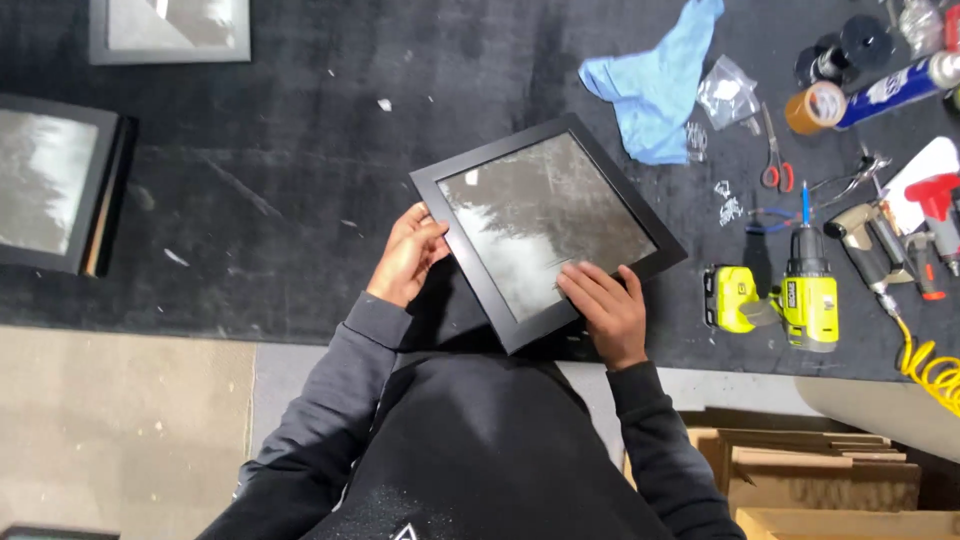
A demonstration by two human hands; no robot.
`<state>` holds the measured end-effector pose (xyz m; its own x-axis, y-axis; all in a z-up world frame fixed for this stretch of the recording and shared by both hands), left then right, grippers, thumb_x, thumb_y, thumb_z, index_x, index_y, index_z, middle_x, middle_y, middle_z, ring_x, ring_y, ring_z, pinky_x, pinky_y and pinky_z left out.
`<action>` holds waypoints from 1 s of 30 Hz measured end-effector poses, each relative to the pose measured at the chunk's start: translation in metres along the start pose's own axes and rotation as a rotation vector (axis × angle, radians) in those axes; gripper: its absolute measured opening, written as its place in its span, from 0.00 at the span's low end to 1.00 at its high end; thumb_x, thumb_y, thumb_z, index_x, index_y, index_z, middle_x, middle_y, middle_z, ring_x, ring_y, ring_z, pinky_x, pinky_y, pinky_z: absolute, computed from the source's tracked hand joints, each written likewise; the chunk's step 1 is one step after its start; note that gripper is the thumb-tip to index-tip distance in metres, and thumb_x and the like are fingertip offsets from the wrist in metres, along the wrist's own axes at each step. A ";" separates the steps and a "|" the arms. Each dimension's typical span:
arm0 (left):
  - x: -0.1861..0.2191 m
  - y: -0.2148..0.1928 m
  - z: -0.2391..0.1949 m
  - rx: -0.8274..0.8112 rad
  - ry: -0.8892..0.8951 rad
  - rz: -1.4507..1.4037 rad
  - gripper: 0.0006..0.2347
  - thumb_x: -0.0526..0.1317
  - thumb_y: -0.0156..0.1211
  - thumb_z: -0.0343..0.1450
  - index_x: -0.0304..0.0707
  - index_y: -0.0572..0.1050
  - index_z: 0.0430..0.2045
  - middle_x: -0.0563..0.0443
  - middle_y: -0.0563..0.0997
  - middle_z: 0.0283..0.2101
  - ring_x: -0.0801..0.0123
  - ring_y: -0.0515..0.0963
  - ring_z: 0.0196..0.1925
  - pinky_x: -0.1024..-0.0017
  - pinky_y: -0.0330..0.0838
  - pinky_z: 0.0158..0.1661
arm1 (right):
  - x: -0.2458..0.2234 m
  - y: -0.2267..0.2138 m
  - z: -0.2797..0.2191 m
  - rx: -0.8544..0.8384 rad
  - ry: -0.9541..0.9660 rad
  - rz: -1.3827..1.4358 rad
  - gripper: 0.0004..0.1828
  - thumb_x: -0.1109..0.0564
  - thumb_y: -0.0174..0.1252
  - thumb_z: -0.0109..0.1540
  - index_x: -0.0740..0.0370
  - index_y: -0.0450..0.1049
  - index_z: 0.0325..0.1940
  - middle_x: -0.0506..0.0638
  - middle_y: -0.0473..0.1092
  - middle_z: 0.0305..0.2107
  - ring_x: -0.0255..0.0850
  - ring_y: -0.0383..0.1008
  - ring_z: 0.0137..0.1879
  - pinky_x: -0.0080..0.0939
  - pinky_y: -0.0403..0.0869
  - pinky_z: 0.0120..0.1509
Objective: Attaching hanging hardware to the back of wooden picture frames using a power drill and measuring tape
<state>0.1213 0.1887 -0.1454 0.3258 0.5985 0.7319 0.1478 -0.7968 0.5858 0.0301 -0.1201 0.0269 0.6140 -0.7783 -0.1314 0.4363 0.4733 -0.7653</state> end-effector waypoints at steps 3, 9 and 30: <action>-0.002 0.043 -0.036 0.027 0.001 -0.031 0.14 0.29 0.55 0.73 0.32 0.70 0.54 0.45 0.83 0.42 0.57 0.88 0.40 0.60 0.85 0.41 | 0.014 -0.007 -0.027 -0.007 -0.007 0.026 0.18 0.58 0.46 0.73 0.44 0.80 0.59 0.38 0.78 0.52 0.36 0.76 0.59 0.57 0.53 0.80; -0.055 0.047 -0.021 0.052 0.051 -0.152 0.13 0.32 0.51 0.76 0.37 0.68 0.56 0.47 0.83 0.46 0.56 0.87 0.43 0.61 0.86 0.40 | 0.052 -0.007 -0.056 0.062 0.144 -0.094 0.15 0.62 0.55 0.70 0.53 0.80 0.59 0.50 0.71 0.57 0.46 0.67 0.69 0.55 0.46 0.83; 0.073 0.164 -0.009 0.273 0.799 0.372 0.14 0.33 0.55 0.78 0.33 0.72 0.60 0.42 0.83 0.48 0.67 0.82 0.49 0.64 0.84 0.47 | 0.126 0.101 -0.061 -0.107 1.543 1.507 0.39 0.43 0.49 0.72 0.46 0.40 0.83 0.65 0.52 0.74 0.61 0.54 0.79 0.65 0.43 0.80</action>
<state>0.1609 0.1029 0.0069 -0.3302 0.0978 0.9388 0.4112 -0.8804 0.2364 0.1117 -0.1955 -0.1053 -0.5356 0.4107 -0.7379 0.1969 0.9104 0.3638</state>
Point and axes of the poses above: each hand's wrist, its own z-axis towards the middle knuckle, its own y-axis out of the palm, x = y × z, the point moved 4 cm from there along z, towards the middle knuckle
